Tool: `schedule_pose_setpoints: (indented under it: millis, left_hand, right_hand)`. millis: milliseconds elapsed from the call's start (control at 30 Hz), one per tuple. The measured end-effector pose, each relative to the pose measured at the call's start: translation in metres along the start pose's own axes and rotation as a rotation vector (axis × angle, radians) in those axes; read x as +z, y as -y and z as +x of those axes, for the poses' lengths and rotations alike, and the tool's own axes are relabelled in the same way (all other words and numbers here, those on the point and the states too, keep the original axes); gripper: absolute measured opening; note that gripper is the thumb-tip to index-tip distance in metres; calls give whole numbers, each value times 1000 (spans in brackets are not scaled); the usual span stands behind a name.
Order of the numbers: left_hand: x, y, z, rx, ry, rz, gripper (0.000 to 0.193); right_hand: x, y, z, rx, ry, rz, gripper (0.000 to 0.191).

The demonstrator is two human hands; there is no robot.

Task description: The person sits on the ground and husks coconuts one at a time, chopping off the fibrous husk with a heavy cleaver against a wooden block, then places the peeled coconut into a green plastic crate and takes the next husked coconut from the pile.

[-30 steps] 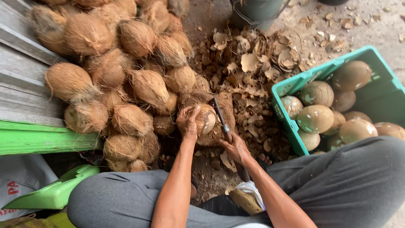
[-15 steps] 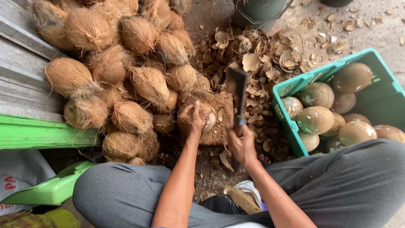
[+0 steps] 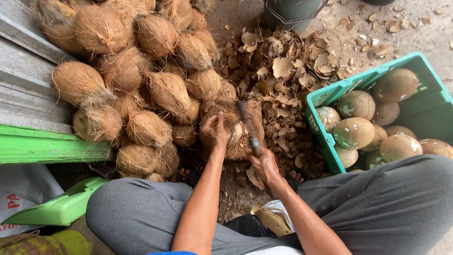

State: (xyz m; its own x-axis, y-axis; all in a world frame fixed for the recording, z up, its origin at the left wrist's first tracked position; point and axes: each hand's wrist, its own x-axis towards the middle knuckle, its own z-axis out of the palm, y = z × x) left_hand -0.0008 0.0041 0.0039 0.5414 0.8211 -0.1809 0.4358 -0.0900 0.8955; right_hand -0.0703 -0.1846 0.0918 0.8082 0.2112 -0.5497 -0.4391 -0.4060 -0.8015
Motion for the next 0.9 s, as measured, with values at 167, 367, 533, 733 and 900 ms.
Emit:
schedule_pose_setpoints:
  millis: [167,367,533,733,900]
  left_hand:
    - [-2,-1,-9,185,-104,-103,47]
    - [7,1,-4,61,18,-259,49]
    - [-11,-15,-29,48,36,-123,43]
    - [-32,-40,-27,-194,167,-109,44]
    - [-34,-21,-10,150,101,-297,51]
  right_hand:
    - [-9,-1,-2,-140,-96,-41,28]
    - [-7,-1,-5,-74,-62,-52,27]
    - [-11,-1,-3,-89,-84,-176,24]
    - [-20,9,2,-179,-72,-54,26]
    - [-20,0,-3,55,-14,0,31]
